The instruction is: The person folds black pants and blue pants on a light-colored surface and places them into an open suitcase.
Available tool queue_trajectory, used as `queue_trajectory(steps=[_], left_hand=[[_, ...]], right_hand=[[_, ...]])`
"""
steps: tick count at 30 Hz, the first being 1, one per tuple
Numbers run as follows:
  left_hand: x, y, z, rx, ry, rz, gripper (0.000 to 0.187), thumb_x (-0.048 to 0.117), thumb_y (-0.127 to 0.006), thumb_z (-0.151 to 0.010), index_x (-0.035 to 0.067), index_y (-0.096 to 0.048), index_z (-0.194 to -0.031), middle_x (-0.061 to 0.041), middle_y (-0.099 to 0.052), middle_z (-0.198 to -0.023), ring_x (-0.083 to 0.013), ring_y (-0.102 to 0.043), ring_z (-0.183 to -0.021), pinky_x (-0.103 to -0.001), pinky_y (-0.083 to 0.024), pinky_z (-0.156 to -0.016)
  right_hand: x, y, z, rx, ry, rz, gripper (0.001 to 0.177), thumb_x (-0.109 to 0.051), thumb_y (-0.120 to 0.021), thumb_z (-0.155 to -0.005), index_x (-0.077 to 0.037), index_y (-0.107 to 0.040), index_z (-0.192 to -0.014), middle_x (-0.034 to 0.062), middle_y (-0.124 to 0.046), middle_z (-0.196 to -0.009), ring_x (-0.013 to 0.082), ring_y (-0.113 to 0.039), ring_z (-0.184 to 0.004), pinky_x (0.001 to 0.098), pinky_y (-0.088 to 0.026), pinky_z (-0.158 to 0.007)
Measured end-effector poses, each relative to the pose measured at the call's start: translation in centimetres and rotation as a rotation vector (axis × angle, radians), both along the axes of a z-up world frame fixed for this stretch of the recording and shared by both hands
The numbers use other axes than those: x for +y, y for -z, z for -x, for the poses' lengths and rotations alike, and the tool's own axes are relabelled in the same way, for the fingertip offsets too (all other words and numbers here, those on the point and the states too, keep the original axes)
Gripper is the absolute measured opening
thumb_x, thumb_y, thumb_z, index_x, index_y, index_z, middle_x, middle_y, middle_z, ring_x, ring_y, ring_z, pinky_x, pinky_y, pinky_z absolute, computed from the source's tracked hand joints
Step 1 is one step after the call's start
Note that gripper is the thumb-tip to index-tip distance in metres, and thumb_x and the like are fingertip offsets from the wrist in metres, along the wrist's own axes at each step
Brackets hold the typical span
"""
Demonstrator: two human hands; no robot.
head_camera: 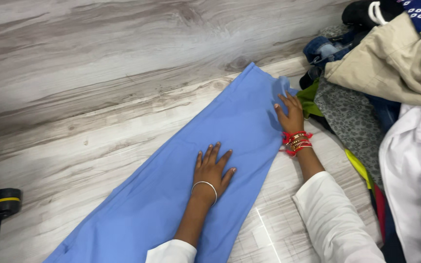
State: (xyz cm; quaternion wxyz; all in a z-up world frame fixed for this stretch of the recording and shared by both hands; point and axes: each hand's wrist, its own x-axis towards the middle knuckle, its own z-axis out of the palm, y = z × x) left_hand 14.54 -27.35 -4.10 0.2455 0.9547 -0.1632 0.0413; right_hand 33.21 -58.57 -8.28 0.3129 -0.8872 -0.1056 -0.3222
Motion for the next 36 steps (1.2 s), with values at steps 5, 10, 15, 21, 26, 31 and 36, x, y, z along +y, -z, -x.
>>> queue_trajectory(steps=[5, 10, 15, 21, 26, 31, 36], left_hand=[[0.1, -0.1, 0.1, 0.002, 0.003, 0.016, 0.057, 0.043, -0.058, -0.096, 0.02, -0.052, -0.147, -0.015, -0.033, -0.162, -0.033, -0.026, -0.151, -0.053, -0.013, -0.122], [0.0, -0.3, -0.1, 0.001, -0.003, 0.018, 0.056, 0.044, -0.059, -0.095, 0.021, -0.053, -0.146, -0.015, -0.033, -0.161, -0.0329, -0.026, -0.151, -0.053, -0.013, -0.122], [0.0, -0.7, 0.0, 0.015, -0.002, 0.015, 0.056, 0.043, -0.058, -0.096, 0.021, -0.052, -0.147, -0.015, -0.034, -0.161, -0.0324, -0.026, -0.151, -0.053, -0.013, -0.122], [0.0, -0.6, -0.2, 0.031, -0.003, 0.008, 0.056, 0.044, -0.057, -0.096, 0.021, -0.052, -0.147, -0.015, -0.033, -0.161, -0.0322, -0.026, -0.151, -0.053, -0.012, -0.122], [0.0, -0.7, -0.3, 0.034, -0.005, -0.008, 0.057, 0.044, -0.058, -0.095, 0.021, -0.052, -0.147, -0.015, -0.033, -0.161, -0.0323, -0.026, -0.15, -0.053, -0.012, -0.122], [0.1, -0.7, -0.4, 0.025, -0.002, -0.003, 0.056, 0.043, -0.058, -0.095, 0.021, -0.053, -0.146, -0.015, -0.033, -0.161, -0.0325, -0.026, -0.15, -0.053, -0.013, -0.121], [0.1, -0.7, -0.4, 0.045, -0.009, 0.014, 0.056, 0.043, -0.059, -0.094, 0.021, -0.053, -0.146, -0.015, -0.033, -0.161, -0.0324, -0.026, -0.15, -0.054, -0.013, -0.122]], right_hand=[[1.5, -0.6, 1.0, 0.18, -0.049, 0.092, 0.036, -0.023, -0.065, -0.097, -0.009, -0.07, -0.13, 0.0123, -0.074, -0.121, 0.0339, -0.065, -0.117, 0.0521, -0.037, -0.109], [-2.7, 2.8, -2.3, 0.102, -0.096, -0.562, 0.03, -0.012, -0.052, -0.108, -0.005, -0.069, -0.132, 0.0134, -0.074, -0.116, 0.0186, -0.068, -0.101, 0.0325, -0.053, -0.093], [-6.1, 4.8, -5.3, 0.019, 0.053, -0.333, 0.03, -0.002, -0.063, -0.098, 0.001, -0.07, -0.128, 0.0172, -0.072, -0.117, 0.0217, -0.066, -0.099, 0.0331, -0.053, -0.09], [-6.3, 5.6, -7.5, -0.172, -0.097, -0.149, 0.053, 0.001, -0.073, -0.093, 0.009, -0.054, -0.142, 0.0234, -0.063, -0.13, 0.0318, -0.063, -0.118, 0.0403, -0.048, -0.103], [-8.7, 7.3, -9.4, -0.013, 0.07, -0.348, 0.048, 0.005, -0.065, -0.09, -0.004, -0.065, -0.138, 0.0125, -0.07, -0.12, 0.0242, -0.066, -0.104, 0.0344, -0.053, -0.095], [-10.9, 7.6, -10.6, -0.157, 0.157, -0.382, 0.066, 0.012, -0.046, -0.074, -0.002, -0.063, -0.136, 0.012, -0.061, -0.112, 0.0219, -0.059, -0.104, 0.0325, -0.05, -0.098], [-11.5, 7.6, -11.1, 0.125, 0.214, -0.541, 0.035, -0.011, -0.06, -0.099, -0.006, -0.066, -0.133, 0.0149, -0.064, -0.113, 0.0274, -0.059, -0.105, 0.0369, -0.049, -0.1]])
